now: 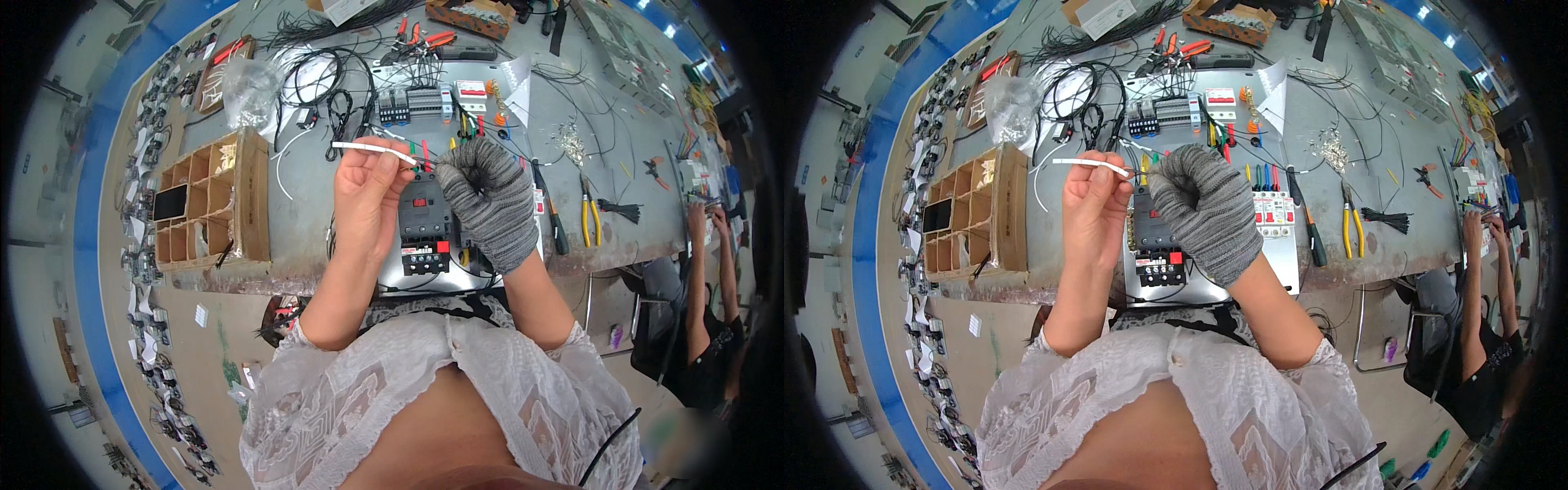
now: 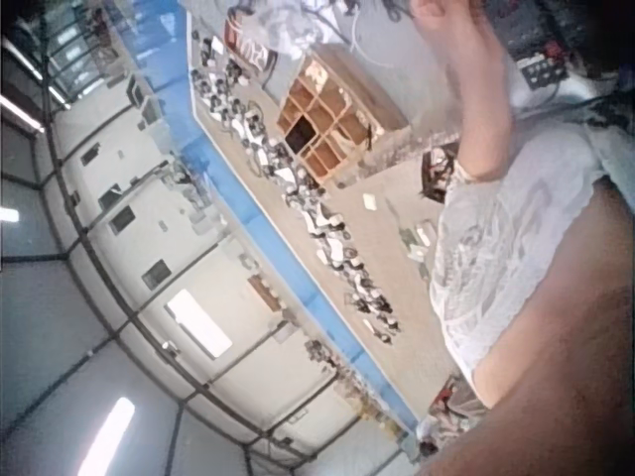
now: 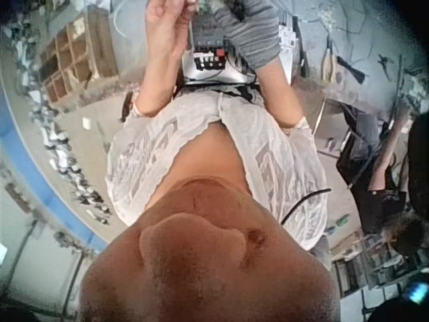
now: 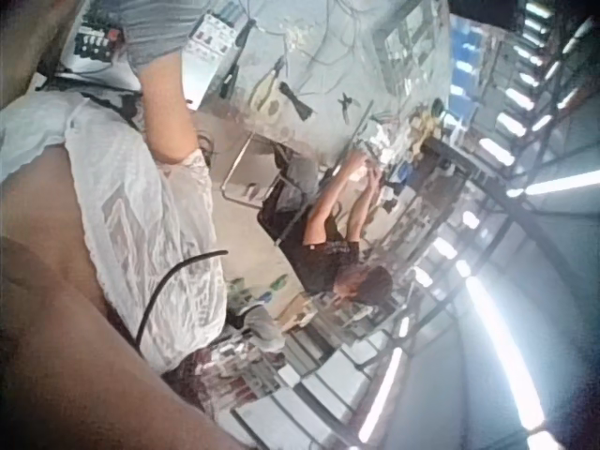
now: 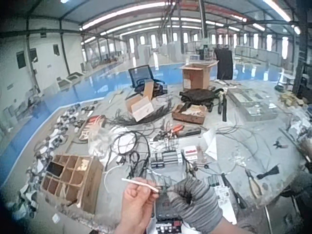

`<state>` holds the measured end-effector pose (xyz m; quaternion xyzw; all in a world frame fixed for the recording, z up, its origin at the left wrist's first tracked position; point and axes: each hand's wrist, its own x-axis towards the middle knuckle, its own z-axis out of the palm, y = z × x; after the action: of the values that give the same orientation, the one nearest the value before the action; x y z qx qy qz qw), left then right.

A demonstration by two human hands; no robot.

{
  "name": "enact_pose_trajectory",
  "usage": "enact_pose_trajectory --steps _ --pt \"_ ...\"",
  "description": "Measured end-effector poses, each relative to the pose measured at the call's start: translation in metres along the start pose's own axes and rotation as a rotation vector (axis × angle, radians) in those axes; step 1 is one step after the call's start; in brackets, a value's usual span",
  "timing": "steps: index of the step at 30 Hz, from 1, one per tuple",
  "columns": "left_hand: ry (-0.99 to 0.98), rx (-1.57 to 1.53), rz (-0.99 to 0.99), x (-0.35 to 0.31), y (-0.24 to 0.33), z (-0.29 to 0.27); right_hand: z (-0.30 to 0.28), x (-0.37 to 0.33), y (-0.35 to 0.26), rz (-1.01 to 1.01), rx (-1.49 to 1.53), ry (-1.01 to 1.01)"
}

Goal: The person organizes and connects black wires to an electrical control panel on a workbench. They use pliers to strip wire ends and tie zip ties to bundle the wires. The person repeatedly handles individual wires, secures them with zip ties, and adjusts connections on the panel.

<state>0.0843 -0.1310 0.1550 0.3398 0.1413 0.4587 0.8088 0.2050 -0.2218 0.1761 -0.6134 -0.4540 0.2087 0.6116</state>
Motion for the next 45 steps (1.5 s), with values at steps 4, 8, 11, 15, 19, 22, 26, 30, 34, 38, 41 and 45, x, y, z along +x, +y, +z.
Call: enact_pose_trajectory --steps 4,8,11,15,19,22,26,30,34,38,41,45 --pt "0.008 0.014 0.032 -0.003 -0.001 0.007 -0.004 -0.005 0.000 0.003 0.052 0.017" --pt "0.008 0.056 0.060 -0.006 0.000 0.009 -0.006 -0.005 -0.006 0.069 0.018 0.010" --pt "0.012 0.058 0.059 -0.008 0.001 0.008 -0.006 -0.006 -0.006 0.015 0.051 0.005" --pt "0.006 0.047 0.054 -0.005 0.000 0.006 -0.006 -0.005 -0.007 0.019 0.021 -0.002" --pt "0.039 0.104 0.027 -0.008 0.006 -0.003 -0.001 -0.007 -0.018 -0.038 -0.025 0.029" --pt "0.067 0.282 -0.048 -0.002 0.011 -0.034 -0.013 -0.011 -0.002 -0.047 -0.062 0.029" --pt "0.277 0.953 0.052 0.001 0.017 -0.141 -0.019 -0.012 -0.003 0.025 -0.057 0.018" --pt "0.395 1.739 0.315 0.010 0.036 -0.211 -0.019 -0.006 0.003 0.042 -0.091 0.003" --pt "0.480 1.937 0.304 0.035 0.041 -0.233 -0.018 -0.001 0.010 0.092 -0.118 0.015" --pt "0.676 2.012 -0.084 0.056 0.047 -0.235 -0.017 0.004 0.019 0.049 -0.125 0.034" --pt "0.736 2.006 -0.269 0.065 0.045 -0.244 -0.015 0.007 0.025 0.094 -0.137 0.033" --pt "0.739 1.967 -0.227 0.065 0.050 -0.247 -0.012 0.010 0.034 0.080 -0.119 0.024"
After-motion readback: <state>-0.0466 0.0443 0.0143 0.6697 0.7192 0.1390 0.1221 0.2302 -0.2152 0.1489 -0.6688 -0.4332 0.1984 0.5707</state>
